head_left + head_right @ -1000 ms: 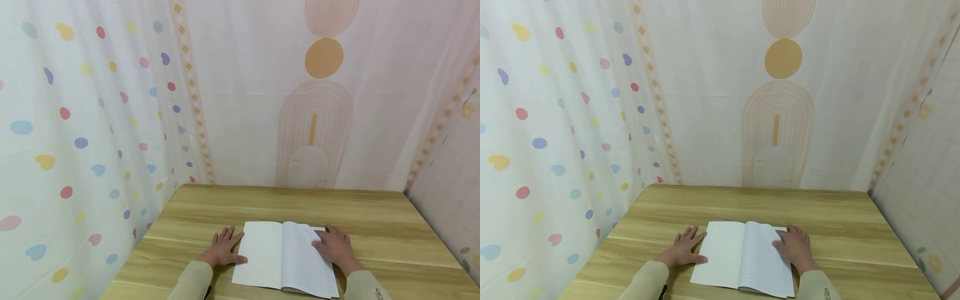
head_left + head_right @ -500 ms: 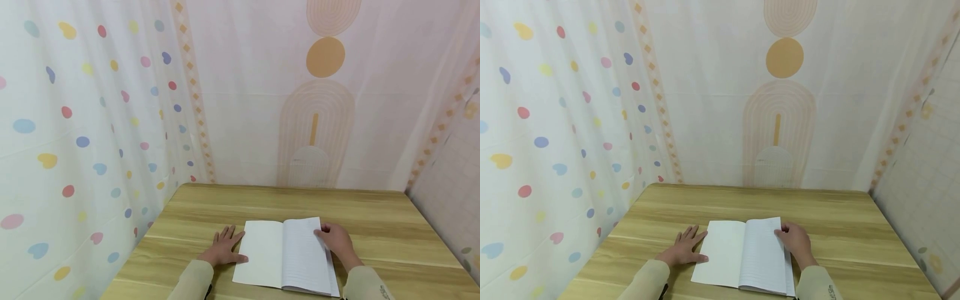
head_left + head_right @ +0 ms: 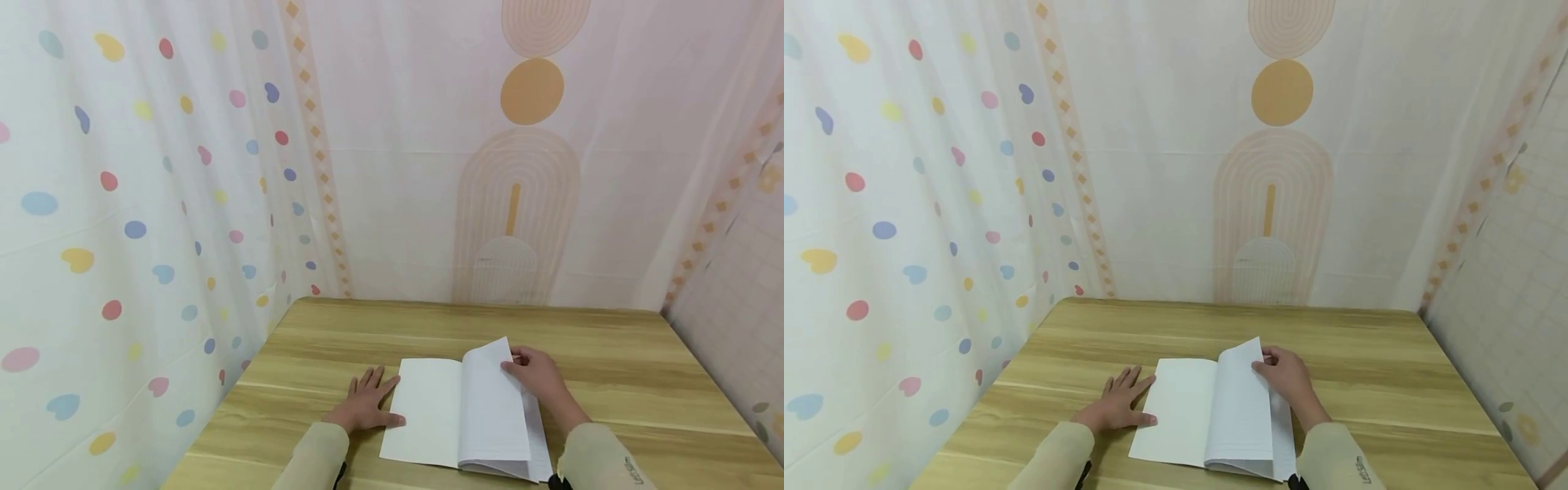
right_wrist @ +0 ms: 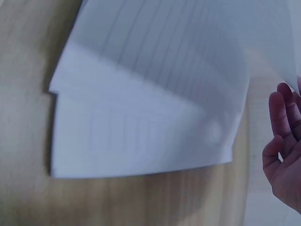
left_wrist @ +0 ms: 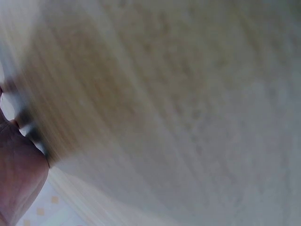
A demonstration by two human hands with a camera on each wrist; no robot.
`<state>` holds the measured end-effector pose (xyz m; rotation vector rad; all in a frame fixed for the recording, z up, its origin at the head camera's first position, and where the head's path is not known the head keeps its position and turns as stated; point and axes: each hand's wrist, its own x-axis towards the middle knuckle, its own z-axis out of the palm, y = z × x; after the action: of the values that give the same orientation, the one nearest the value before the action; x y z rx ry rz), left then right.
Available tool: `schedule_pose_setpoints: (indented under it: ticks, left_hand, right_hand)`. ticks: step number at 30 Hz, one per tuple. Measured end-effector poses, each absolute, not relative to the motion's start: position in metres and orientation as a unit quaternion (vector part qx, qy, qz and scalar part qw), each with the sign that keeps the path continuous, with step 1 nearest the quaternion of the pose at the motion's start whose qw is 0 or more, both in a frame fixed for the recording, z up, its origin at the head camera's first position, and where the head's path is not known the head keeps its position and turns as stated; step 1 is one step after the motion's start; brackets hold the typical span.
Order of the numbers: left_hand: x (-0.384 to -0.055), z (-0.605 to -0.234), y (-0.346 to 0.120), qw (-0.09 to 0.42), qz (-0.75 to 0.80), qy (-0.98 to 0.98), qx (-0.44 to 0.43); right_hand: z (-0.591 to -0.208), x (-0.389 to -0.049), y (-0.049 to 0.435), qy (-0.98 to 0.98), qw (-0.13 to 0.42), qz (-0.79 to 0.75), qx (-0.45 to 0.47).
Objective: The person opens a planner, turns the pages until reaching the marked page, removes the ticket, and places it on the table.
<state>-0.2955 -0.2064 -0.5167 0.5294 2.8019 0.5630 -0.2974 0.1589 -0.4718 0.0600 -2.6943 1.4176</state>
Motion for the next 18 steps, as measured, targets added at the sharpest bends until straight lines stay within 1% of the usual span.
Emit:
schedule_pose_setpoints:
  ticks: [10, 18]
  left_hand:
    - [-0.294, -0.514, -0.207, 0.114, 0.2, 0.956, 0.183]
    - [-0.293, -0.513, -0.206, 0.114, 0.221, 0.952, 0.18]
  right_hand:
    - [-0.455, -0.295, 0.14, -0.838, 0.015, 0.544, 0.032]
    - [-0.45, -0.296, 0.125, -0.81, 0.01, 0.585, 0.047]
